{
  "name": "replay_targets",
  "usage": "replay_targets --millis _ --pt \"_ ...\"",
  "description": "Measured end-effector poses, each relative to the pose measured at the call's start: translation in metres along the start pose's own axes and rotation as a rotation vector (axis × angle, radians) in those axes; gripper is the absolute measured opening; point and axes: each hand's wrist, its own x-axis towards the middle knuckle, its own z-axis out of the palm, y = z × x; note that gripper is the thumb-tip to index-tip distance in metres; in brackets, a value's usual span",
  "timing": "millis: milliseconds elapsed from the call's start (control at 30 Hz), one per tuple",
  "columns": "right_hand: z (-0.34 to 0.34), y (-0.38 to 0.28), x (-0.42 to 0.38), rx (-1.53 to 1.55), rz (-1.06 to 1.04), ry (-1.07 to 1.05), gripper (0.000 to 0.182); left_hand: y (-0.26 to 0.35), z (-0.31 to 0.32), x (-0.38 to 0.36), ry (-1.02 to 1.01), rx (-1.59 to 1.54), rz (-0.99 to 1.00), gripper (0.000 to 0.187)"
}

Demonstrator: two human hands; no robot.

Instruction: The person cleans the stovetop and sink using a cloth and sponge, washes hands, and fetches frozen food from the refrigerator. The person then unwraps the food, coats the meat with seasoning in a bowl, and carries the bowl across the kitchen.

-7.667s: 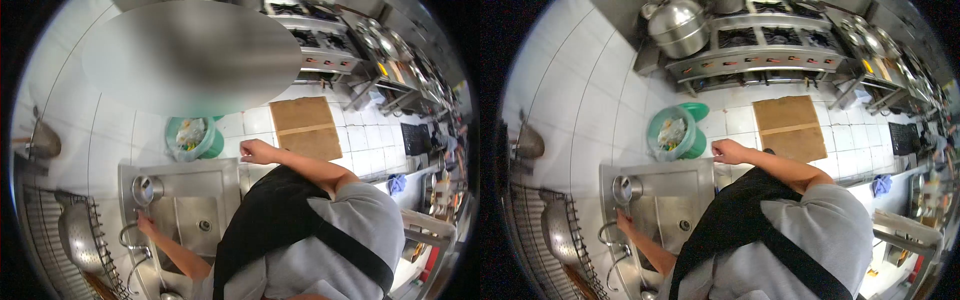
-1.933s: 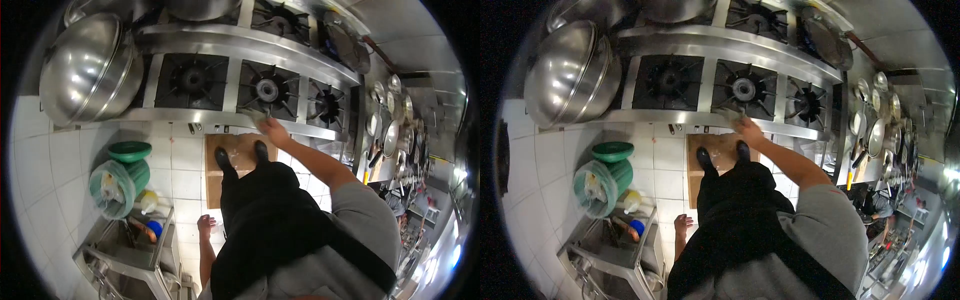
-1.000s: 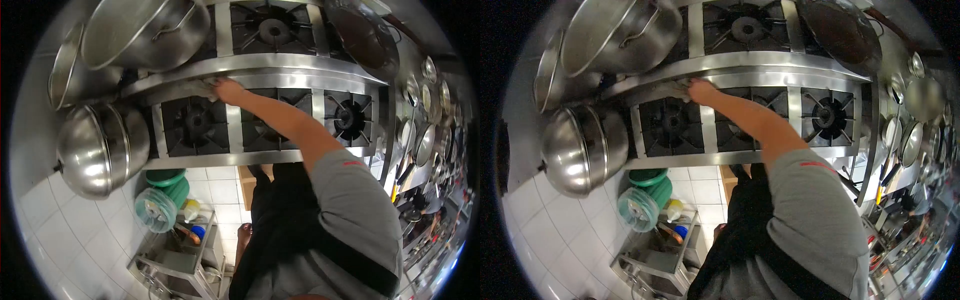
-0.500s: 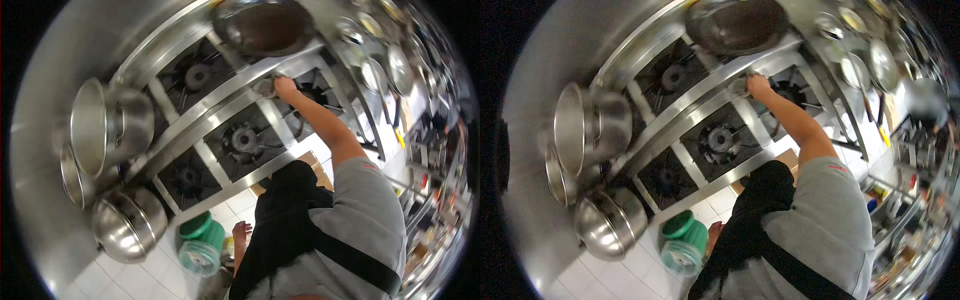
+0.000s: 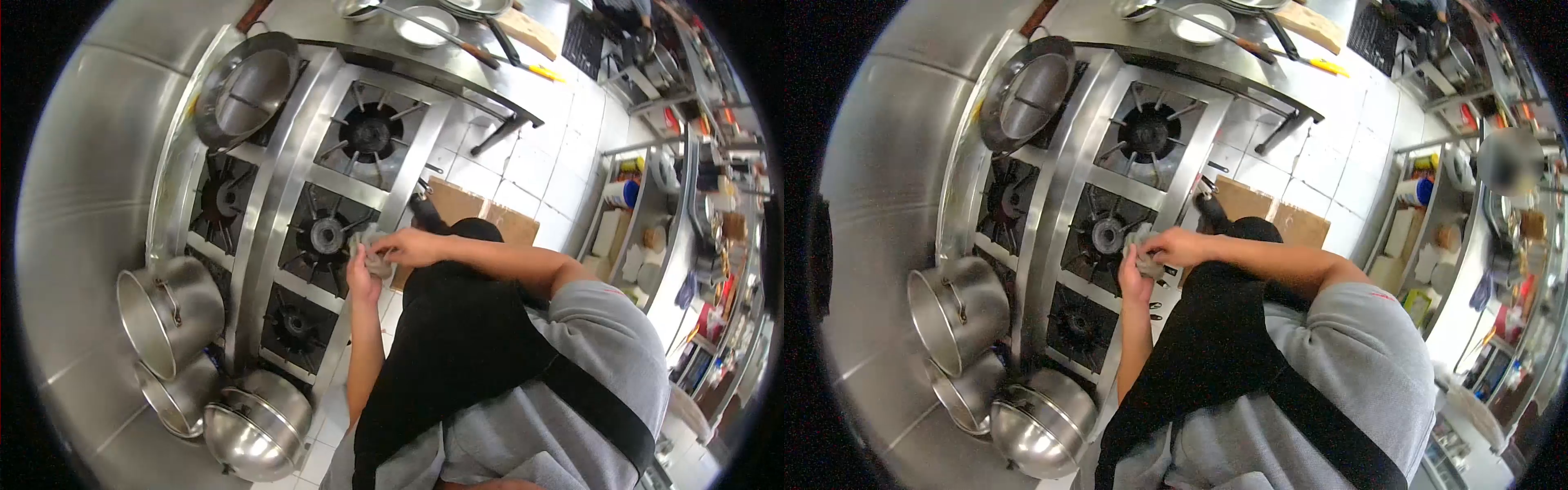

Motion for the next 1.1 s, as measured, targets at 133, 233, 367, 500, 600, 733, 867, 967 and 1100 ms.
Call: replay_targets --millis 133,233,367,500,600,733,867,967,1100 --pt "-0.046 0.103 -0.047 -0.388 0.38 0.236 0.035 -0.021 -0.003 -0.035 0.192 0.156 -0.184 0.033" --pt "-0.088 0.171 -0.053 -0.732 0.601 0.245 0.047 -0.019 -0.022 -0.061 0.321 0.258 -0.281 0.034" --pt "-0.121 0.257 -0.02 -0.878 0.597 0.383 0.05 -0.004 0.005 -0.084 0.552 0.453 -0.321 0.042" --pt "-0.151 0.284 0.007 -0.992 0.63 0.137 0.054 0.004 0.027 -0.071 0.55 0.535 -0.309 0.042" --pt "-0.161 0.301 0.013 -0.822 0.635 0.116 0.056 0.008 0.061 -0.059 0.502 0.508 -0.374 0.041" --pt "-0.171 0.3 0.012 -0.716 0.697 0.051 0.06 0.004 0.098 -0.033 0.397 0.606 -0.37 0.04" --pt "-0.187 0.28 -0.01 -0.47 0.743 0.187 0.055 -0.005 0.138 0.013 0.197 0.864 -0.376 0.047" --pt "-0.193 0.284 -0.077 -0.448 0.653 0.195 0.045 -0.008 0.156 0.039 -0.007 0.977 -0.417 0.05" --pt "-0.17 0.251 -0.251 -0.114 1.013 0.691 0.049 -0.028 0.157 0.088 -0.19 1.017 -0.645 0.049"
